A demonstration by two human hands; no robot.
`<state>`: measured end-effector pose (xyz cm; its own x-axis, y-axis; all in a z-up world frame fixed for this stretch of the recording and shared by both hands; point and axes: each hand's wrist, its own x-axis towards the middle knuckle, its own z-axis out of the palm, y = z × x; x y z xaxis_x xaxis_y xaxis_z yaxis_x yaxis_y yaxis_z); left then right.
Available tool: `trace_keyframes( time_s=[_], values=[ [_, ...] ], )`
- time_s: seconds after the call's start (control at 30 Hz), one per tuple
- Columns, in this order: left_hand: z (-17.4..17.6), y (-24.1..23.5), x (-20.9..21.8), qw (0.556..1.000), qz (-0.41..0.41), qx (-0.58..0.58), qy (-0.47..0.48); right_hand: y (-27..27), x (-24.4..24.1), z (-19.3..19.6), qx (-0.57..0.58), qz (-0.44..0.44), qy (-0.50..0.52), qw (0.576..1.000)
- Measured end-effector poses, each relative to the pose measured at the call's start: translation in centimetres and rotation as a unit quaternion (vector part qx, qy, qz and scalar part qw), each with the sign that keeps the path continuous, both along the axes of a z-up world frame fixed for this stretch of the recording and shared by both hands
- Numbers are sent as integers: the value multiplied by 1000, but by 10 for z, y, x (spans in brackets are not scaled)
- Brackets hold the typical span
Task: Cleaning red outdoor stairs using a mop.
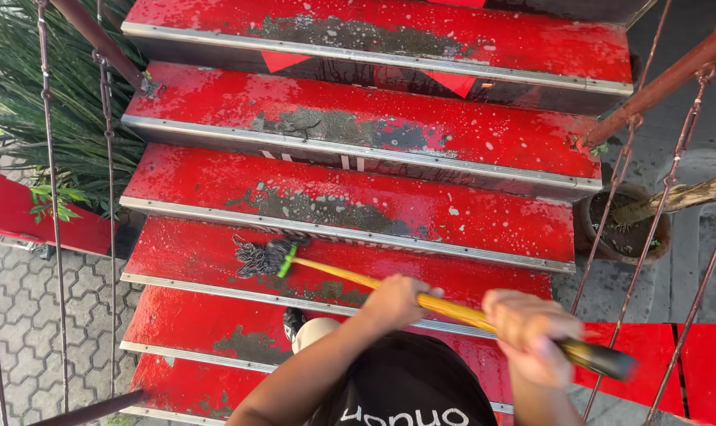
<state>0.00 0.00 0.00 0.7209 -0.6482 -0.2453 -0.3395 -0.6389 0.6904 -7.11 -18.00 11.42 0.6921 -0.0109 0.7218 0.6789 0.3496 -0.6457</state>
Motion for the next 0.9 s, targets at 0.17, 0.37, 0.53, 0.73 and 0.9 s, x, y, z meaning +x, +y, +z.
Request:
trace_keyframes(
  time_s=[0.17,0.37,0.53,0.73,0.9],
  values=[
    [-124,92,39,987,149,17,-55,17,21,-100,56,94,150,983],
    [-253,135,60,939,287,115,-148,56,12,-71,-34,108,140,984],
    [-121,47,34,978,195,4,-78,12,2,25,-68,103,53,991],
    [-73,-50,2,996,28,-77,-40,-86,-13,75,-118,119,-37,985],
    [-73,-33,7,1000,7,-15,23,-78,-7,57,-75,102,-10,992]
  ],
)
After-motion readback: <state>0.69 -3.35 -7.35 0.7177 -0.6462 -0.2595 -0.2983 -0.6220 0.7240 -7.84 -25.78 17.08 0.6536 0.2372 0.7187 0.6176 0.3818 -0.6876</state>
